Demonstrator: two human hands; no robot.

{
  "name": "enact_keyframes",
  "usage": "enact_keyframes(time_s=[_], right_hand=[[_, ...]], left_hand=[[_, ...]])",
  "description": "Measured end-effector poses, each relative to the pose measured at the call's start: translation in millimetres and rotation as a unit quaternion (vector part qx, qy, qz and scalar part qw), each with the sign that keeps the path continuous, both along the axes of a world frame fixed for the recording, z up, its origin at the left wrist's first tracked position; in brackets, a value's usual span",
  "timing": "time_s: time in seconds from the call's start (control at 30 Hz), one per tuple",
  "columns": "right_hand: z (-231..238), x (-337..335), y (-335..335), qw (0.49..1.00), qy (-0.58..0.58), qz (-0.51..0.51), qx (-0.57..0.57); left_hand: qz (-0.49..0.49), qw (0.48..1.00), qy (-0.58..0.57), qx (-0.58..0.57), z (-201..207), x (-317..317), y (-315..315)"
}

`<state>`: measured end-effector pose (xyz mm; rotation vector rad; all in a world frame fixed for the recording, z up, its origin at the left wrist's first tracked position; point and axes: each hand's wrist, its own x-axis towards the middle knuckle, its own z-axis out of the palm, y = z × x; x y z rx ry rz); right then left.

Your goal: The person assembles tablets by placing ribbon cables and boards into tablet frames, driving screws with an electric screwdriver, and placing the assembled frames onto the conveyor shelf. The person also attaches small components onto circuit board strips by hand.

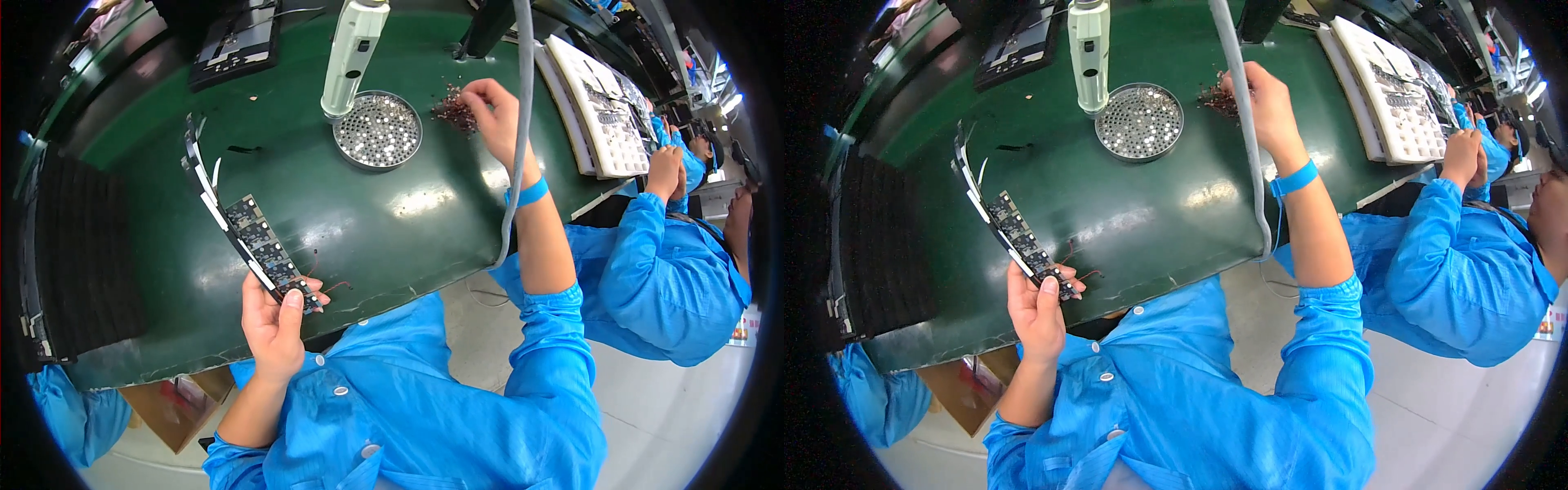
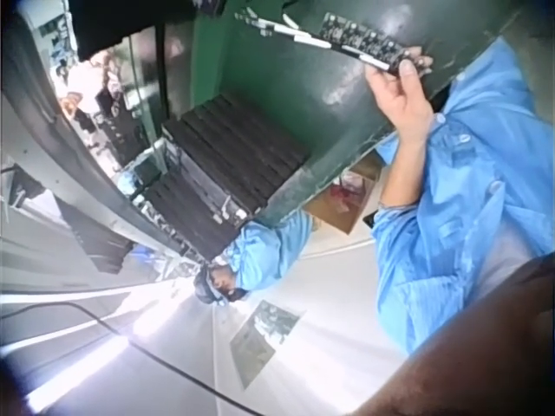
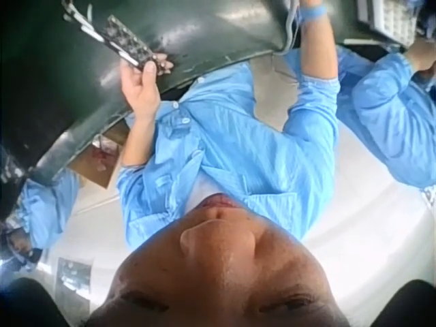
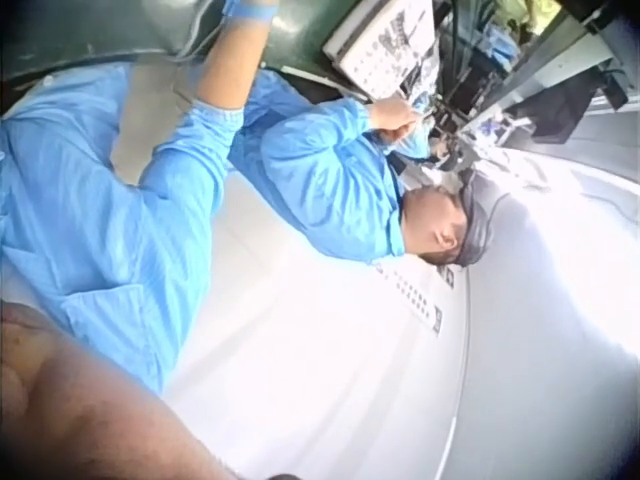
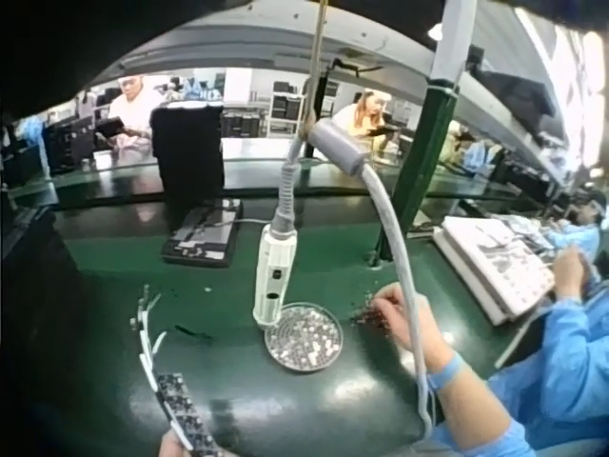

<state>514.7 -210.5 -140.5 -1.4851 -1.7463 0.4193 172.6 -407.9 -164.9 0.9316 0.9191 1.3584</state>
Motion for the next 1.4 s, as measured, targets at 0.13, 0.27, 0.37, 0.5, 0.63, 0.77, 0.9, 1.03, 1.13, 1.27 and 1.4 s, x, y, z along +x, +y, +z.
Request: enact_keyframes(time_s=[0.13, 0.27, 0.37, 0.5, 0.63, 0.77, 0.9, 1.03, 1.13, 1.27, 1.4], right_hand=[[18, 6, -2, 0.962, 0.269, -0.034, -0.046], [30, 19, -14, 0.912, 0.404, -0.025, -0.071], [47, 10, -35, 0.905, 0.425, 0.008, -0.023], [97, -44, -104, 0.961, 0.259, 0.003, 0.094], [102, -104, -163, 0.962, 0.199, 0.188, 0.027], [66, -142, -157, 0.940, 0.188, 0.235, -0.161], [49, -153, -154, 0.940, 0.209, 0.250, -0.101], [55, -159, -155, 0.900, 0.274, 0.267, -0.206], [60, -162, -153, 0.936, 0.197, 0.259, -0.133], [63, -164, -154, 0.936, 0.202, 0.243, -0.152], [61, -166, -154, 0.926, 0.224, 0.254, -0.168]], left_hand=[[-0.006, 1.000, 0.004, -0.007, 7, 6, 1], [-0.021, 0.999, -0.006, -0.025, 9, 6, 0], [-0.014, 0.999, -0.004, -0.045, 10, 5, -2], [-0.004, 0.999, -0.012, -0.037, 18, 8, 1], [-0.046, 0.995, -0.081, -0.023, 38, 19, 12], [-0.073, 0.995, -0.067, -0.021, 35, 19, 17], [-0.076, 0.991, -0.104, -0.030, 40, 16, 11], [-0.084, 0.991, -0.101, -0.030, 38, 14, 9], [-0.086, 0.992, -0.092, -0.024, 36, 12, 7], [-0.087, 0.992, -0.086, -0.019, 36, 14, 5], [-0.090, 0.992, -0.085, -0.004, 35, 15, 5]])
